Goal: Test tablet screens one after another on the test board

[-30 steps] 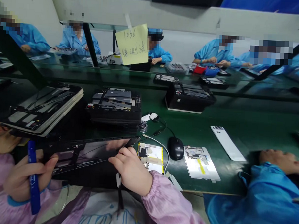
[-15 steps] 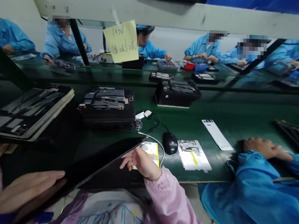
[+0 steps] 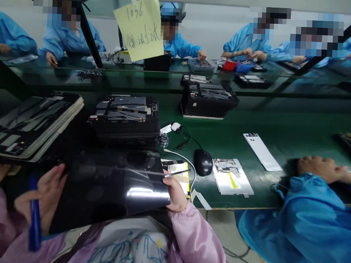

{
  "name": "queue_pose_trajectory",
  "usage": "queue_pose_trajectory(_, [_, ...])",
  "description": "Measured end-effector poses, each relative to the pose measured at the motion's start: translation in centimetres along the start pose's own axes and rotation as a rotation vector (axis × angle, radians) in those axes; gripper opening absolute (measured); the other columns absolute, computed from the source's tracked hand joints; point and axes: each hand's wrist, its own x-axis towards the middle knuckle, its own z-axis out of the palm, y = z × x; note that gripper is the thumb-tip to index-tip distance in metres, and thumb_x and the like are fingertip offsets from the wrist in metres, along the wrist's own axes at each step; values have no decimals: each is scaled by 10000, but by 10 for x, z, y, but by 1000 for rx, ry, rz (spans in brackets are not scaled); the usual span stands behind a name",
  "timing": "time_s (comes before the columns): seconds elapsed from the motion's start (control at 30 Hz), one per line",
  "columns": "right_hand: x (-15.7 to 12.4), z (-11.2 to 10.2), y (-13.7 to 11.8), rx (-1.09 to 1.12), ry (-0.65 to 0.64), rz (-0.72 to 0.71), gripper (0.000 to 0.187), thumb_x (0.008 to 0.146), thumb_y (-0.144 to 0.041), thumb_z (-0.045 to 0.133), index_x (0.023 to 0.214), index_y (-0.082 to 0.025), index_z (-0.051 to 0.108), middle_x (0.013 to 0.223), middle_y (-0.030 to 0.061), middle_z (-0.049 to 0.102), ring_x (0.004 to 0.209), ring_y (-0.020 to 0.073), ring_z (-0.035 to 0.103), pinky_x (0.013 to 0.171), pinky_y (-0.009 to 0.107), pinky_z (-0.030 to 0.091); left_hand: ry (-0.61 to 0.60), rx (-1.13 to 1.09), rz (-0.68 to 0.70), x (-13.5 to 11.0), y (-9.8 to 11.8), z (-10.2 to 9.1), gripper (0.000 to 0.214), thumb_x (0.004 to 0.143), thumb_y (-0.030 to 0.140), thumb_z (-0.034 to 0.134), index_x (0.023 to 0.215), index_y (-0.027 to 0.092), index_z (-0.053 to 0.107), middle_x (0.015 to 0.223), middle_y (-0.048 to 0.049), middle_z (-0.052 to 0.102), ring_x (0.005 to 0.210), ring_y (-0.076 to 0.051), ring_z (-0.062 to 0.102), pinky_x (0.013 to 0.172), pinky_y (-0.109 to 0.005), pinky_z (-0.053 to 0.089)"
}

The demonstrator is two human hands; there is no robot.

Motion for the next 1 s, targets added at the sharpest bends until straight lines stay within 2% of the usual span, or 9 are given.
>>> queue_pose_trajectory(0.1, [-8, 11, 13, 136, -68, 25, 370, 603, -317, 527, 937, -217, 650, 775, 51, 677, 806, 243, 651, 698, 366, 532, 8, -240, -212, 20, -6, 3, 356, 675, 554, 571, 871, 259, 537, 967, -67, 681, 1111, -322, 579, 894, -483, 488])
queue_pose_trajectory(0.2, [-15, 14, 29, 101, -57, 61, 361, 617, -276, 593, 973, -238, 643, 726, 8, 645, 672, 183, 605, 628, 314, 513, 27, -310, -339, 27, -15, 9, 385, 592, 378, 722, 786, 229, 425, 966, -25, 669, 1142, -290, 567, 972, -404, 447])
queue_pose_trajectory(0.3, [-17, 2, 39, -25, 80, 63, 271, 672, -291, 659, 936, -232, 640, 755, -4, 637, 611, 135, 560, 585, 274, 494, -19, -235, -242, 29, -29, 15, 399, 606, 323, 732, 812, 222, 405, 1082, -49, 641, 1190, -270, 539, 977, -357, 429])
queue_pose_trajectory(0.43, [-19, -26, 33, -101, 231, -57, 334, 708, -379, 714, 989, -231, 612, 999, 47, 675, 906, 189, 631, 841, 356, 516, -134, -46, -187, 33, -42, 19, 417, 624, 345, 711, 889, 222, 412, 1295, -118, 546, 1031, -251, 623, 857, -362, 484])
queue_pose_trajectory(0.53, [-23, -37, 27, -97, 211, -46, 381, 724, -391, 720, 1048, -245, 581, 1059, 53, 671, 987, 200, 634, 929, 394, 493, -149, 21, -224, 36, -41, 22, 422, 621, 364, 695, 874, 229, 386, 1319, -137, 528, 897, -238, 650, 832, -417, 498])
queue_pose_trajectory(0.63, [-28, -33, 27, -83, 116, 9, 438, 739, -370, 718, 1121, -253, 538, 1135, 66, 644, 943, 191, 650, 915, 411, 509, -71, 77, -170, 33, -35, 24, 397, 626, 376, 679, 841, 230, 378, 1247, -144, 566, 1027, -289, 612, 942, -498, 439])
queue_pose_trajectory(0.73, [-30, -21, 32, -77, 66, 17, 474, 751, -337, 711, 1170, -251, 508, 1174, 80, 624, 968, 186, 637, 943, 423, 496, -45, 126, -119, 26, -36, 24, 385, 643, 371, 687, 838, 232, 385, 1284, -145, 540, 1216, -325, 507, 1021, -533, 373])
queue_pose_trajectory(0.9, [-23, -5, 39, -9, 77, -1, 483, 755, -318, 701, 1190, -261, 496, 1186, 82, 623, 974, 178, 632, 972, 431, 477, -167, 218, -119, 38, -43, 20, 372, 672, 396, 696, 847, 228, 415, 1413, -148, 445, 1311, -344, 419, 1067, -557, 321])
queue_pose_trajectory(1.0, [-15, -6, 35, 8, 58, 3, 508, 747, -346, 710, 1203, -250, 508, 1170, 83, 631, 972, 189, 640, 928, 417, 508, -211, 403, -50, 54, -26, 24, 368, 660, 443, 689, 823, 221, 444, 1454, -168, 397, 1336, -383, 372, 1059, -547, 334])
